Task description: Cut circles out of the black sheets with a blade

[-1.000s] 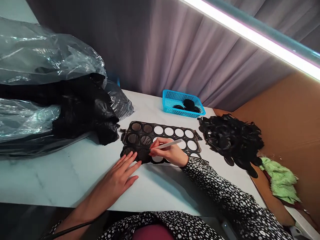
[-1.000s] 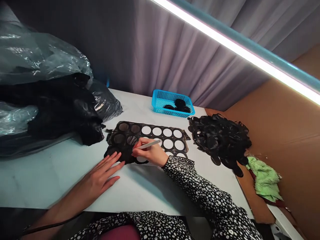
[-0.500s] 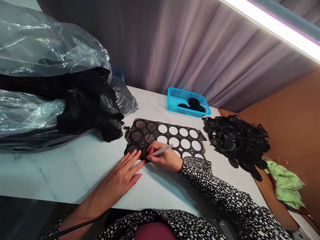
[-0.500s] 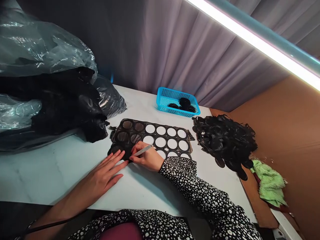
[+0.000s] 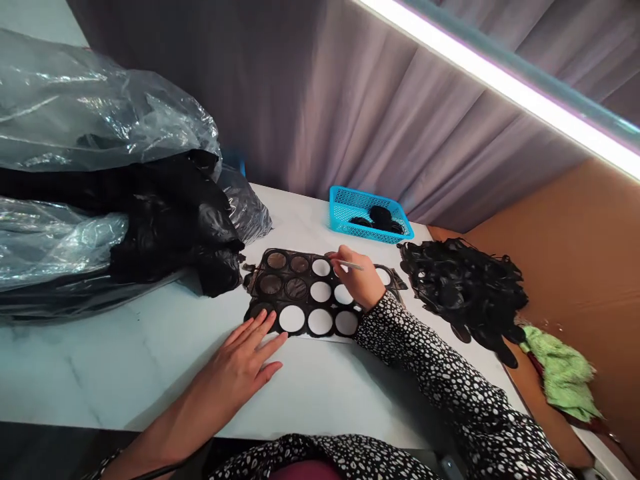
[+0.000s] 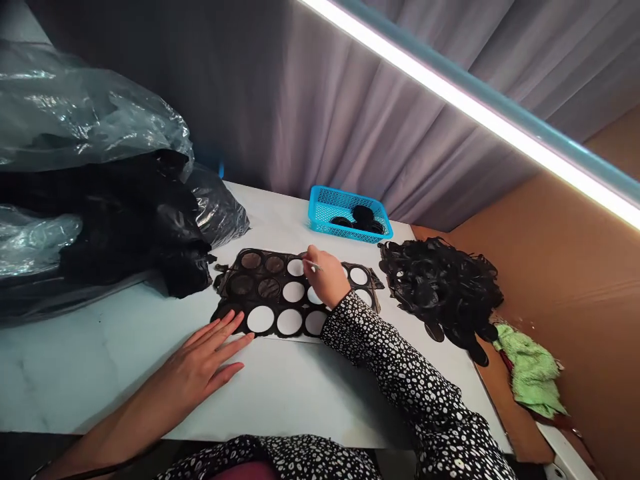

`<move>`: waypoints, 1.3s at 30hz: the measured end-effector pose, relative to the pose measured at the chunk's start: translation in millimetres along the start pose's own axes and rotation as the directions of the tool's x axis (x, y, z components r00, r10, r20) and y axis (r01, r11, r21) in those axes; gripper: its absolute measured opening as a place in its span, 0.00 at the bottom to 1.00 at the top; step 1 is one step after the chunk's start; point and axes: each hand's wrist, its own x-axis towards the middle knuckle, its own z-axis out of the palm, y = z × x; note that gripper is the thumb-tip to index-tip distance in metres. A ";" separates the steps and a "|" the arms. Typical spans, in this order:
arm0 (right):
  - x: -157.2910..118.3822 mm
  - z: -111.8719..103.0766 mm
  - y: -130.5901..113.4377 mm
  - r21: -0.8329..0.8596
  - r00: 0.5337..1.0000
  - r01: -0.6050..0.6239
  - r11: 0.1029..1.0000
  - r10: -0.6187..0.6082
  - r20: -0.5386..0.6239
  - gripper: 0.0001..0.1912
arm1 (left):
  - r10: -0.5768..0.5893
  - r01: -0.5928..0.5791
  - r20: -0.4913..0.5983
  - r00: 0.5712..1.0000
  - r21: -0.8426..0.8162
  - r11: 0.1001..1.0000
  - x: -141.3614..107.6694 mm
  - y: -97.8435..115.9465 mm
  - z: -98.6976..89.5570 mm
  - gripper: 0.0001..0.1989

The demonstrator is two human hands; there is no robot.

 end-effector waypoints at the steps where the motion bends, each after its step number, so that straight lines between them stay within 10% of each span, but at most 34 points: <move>1: 1.5 3.1 -2.1 0.095 0.999 0.015 0.995 -0.018 0.030 0.04 | -0.009 0.009 0.001 1.000 -0.007 1.000 4.7 -3.4 -1.5 0.20; 11: -8.2 54.5 -16.2 0.639 0.934 -0.069 0.766 -0.176 0.312 0.11 | -0.002 0.004 0.050 0.999 -0.057 0.998 44.2 -38.2 13.0 0.22; 22: -5.9 54.6 -15.0 0.520 0.935 0.039 0.853 -0.215 0.283 0.07 | -0.016 0.020 0.060 0.998 -0.068 0.997 41.9 -37.6 14.2 0.22; 29: -21.5 61.0 -30.9 -0.024 0.864 0.443 0.896 -0.419 0.280 0.04 | -0.004 0.013 0.062 0.998 -0.136 0.991 38.9 -42.9 11.1 0.25; 35: 26.4 15.2 26.4 0.020 0.997 -0.015 1.000 0.016 -0.069 0.06 | -0.018 0.026 0.078 0.997 -0.113 0.993 39.9 -48.7 8.5 0.27; 39: 51.5 3.6 35.2 0.142 0.999 0.003 0.990 0.005 -0.052 0.07 | -0.025 0.030 0.097 0.995 -0.053 0.998 68.2 -49.4 2.4 0.22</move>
